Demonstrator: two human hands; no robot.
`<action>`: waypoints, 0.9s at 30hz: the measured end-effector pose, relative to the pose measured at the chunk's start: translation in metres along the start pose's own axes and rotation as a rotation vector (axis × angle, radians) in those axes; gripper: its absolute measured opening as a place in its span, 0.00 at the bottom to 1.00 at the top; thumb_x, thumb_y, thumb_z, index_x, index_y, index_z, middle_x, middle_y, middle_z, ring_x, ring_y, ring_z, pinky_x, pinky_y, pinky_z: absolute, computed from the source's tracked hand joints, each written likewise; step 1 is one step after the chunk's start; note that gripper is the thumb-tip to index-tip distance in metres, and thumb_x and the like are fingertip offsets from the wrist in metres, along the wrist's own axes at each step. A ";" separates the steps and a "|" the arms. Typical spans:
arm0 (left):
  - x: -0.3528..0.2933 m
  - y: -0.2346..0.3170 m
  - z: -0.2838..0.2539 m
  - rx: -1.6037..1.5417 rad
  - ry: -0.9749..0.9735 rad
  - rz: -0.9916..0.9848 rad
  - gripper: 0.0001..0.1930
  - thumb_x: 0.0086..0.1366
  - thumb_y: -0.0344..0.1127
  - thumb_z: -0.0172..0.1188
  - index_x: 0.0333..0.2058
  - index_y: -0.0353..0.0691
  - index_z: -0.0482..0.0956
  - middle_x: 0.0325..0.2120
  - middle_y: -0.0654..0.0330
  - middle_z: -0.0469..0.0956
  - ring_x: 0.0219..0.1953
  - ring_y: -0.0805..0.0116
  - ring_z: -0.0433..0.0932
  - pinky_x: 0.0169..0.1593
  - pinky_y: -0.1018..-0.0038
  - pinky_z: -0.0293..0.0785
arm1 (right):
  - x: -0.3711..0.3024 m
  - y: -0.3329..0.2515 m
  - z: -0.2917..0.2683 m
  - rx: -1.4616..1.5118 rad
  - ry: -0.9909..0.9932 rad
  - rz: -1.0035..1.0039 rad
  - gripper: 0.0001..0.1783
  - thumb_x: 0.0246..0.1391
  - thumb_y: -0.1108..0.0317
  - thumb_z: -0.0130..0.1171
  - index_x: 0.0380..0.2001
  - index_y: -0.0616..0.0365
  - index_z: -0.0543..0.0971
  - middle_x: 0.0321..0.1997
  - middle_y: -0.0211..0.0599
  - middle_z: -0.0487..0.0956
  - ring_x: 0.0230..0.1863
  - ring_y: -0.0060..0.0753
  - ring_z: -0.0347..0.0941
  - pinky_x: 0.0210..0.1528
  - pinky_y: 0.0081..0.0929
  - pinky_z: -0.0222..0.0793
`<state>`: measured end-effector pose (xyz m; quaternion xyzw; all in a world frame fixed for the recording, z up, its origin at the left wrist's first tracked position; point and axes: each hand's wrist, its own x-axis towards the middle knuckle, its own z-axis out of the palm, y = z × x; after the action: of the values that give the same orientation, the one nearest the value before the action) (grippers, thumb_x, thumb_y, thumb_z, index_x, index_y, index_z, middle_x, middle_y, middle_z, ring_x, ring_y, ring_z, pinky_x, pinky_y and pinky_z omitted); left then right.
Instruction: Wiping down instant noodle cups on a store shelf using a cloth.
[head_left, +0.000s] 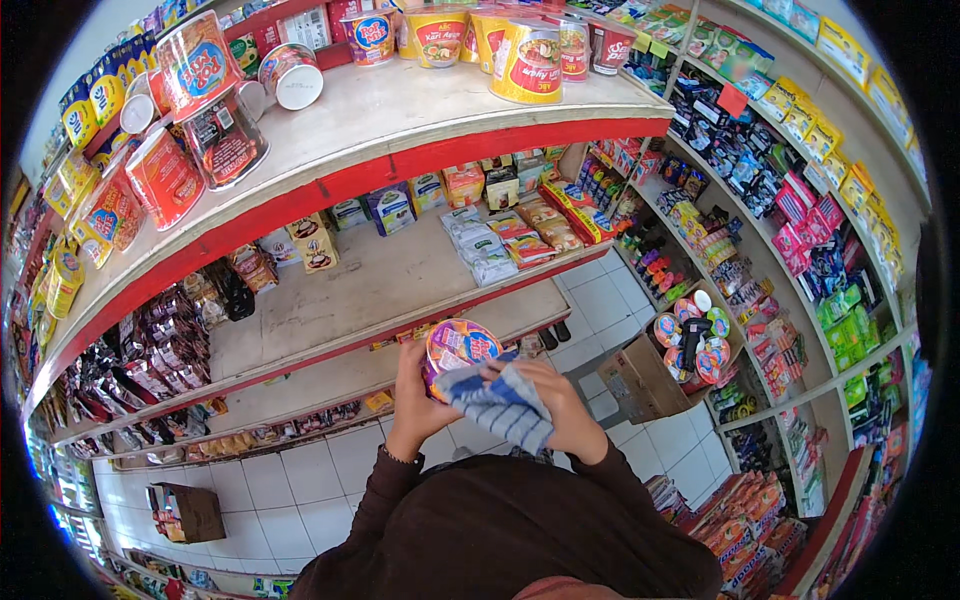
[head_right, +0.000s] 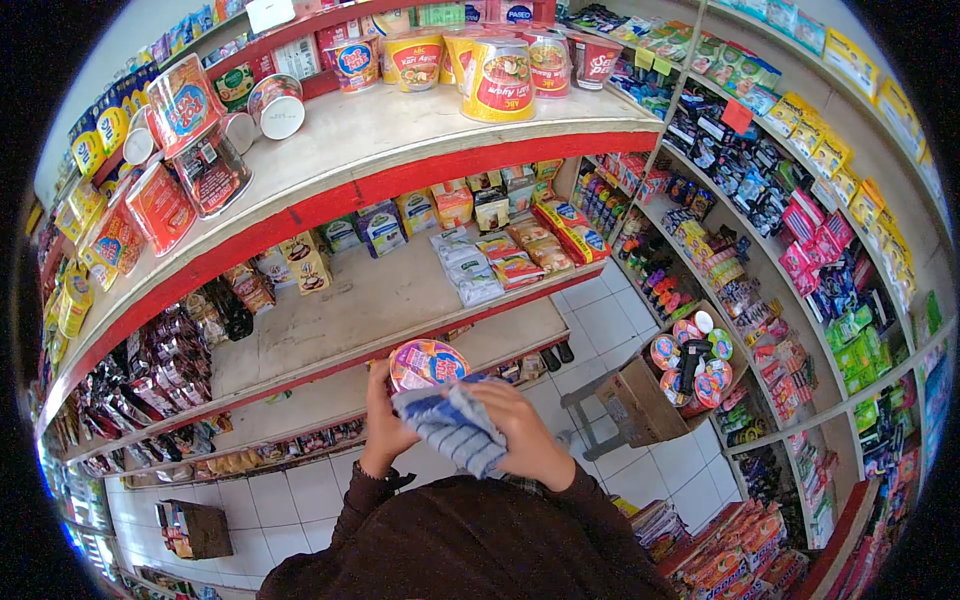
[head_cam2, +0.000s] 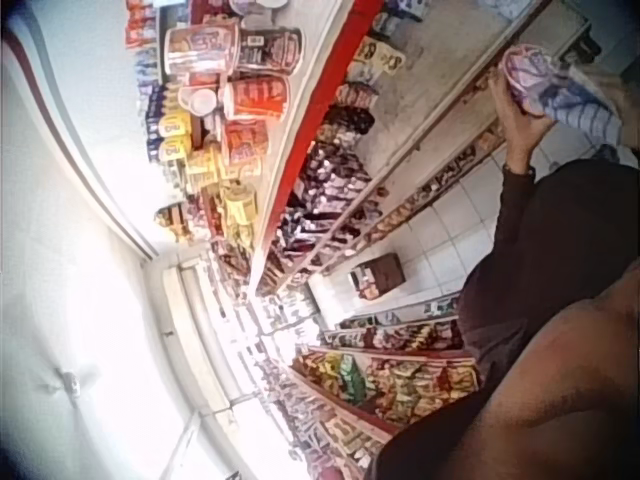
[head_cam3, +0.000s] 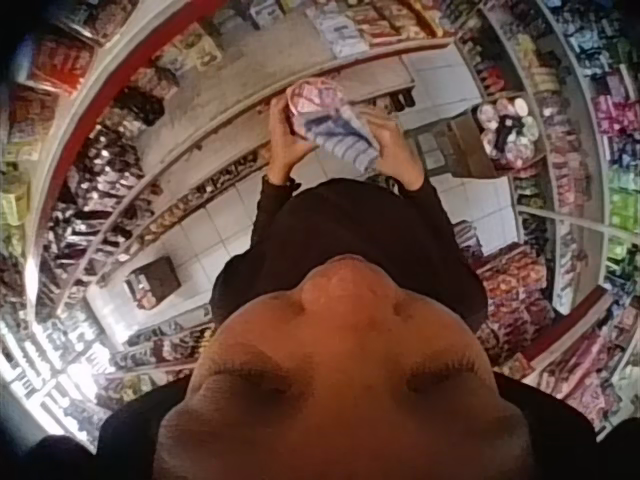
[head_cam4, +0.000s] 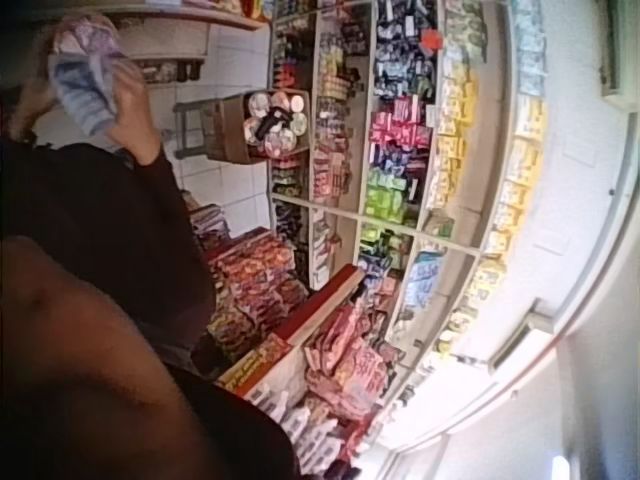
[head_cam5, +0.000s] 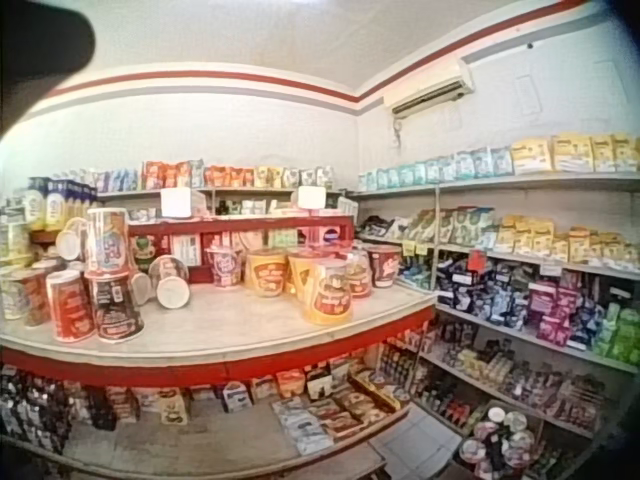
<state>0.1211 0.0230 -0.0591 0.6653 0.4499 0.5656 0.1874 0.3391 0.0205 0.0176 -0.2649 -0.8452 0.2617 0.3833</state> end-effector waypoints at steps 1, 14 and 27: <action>-0.001 0.000 -0.001 -0.007 -0.006 -0.004 0.49 0.33 0.44 0.78 0.55 0.36 0.61 0.46 0.50 0.68 0.49 0.54 0.71 0.52 0.64 0.69 | 0.003 -0.004 0.001 0.081 -0.040 -0.060 0.33 0.36 0.66 0.66 0.50 0.64 0.73 0.52 0.48 0.75 0.56 0.51 0.69 0.60 0.44 0.59; 0.003 0.016 0.003 -0.044 -0.032 -0.019 0.47 0.34 0.43 0.78 0.53 0.36 0.63 0.43 0.52 0.70 0.46 0.53 0.72 0.49 0.64 0.70 | 0.002 0.015 0.009 -0.003 -0.012 0.006 0.34 0.32 0.68 0.67 0.49 0.66 0.74 0.54 0.52 0.73 0.57 0.52 0.69 0.61 0.43 0.59; 0.002 0.016 0.001 -0.035 -0.094 -0.103 0.46 0.36 0.41 0.78 0.53 0.32 0.62 0.43 0.53 0.70 0.47 0.61 0.74 0.51 0.67 0.70 | -0.004 0.015 0.004 -0.004 -0.008 0.078 0.33 0.32 0.67 0.66 0.48 0.65 0.74 0.51 0.50 0.75 0.55 0.53 0.69 0.59 0.43 0.61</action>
<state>0.1286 0.0165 -0.0460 0.6637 0.4643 0.5312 0.2485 0.3412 0.0278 0.0038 -0.2975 -0.8363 0.2756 0.3690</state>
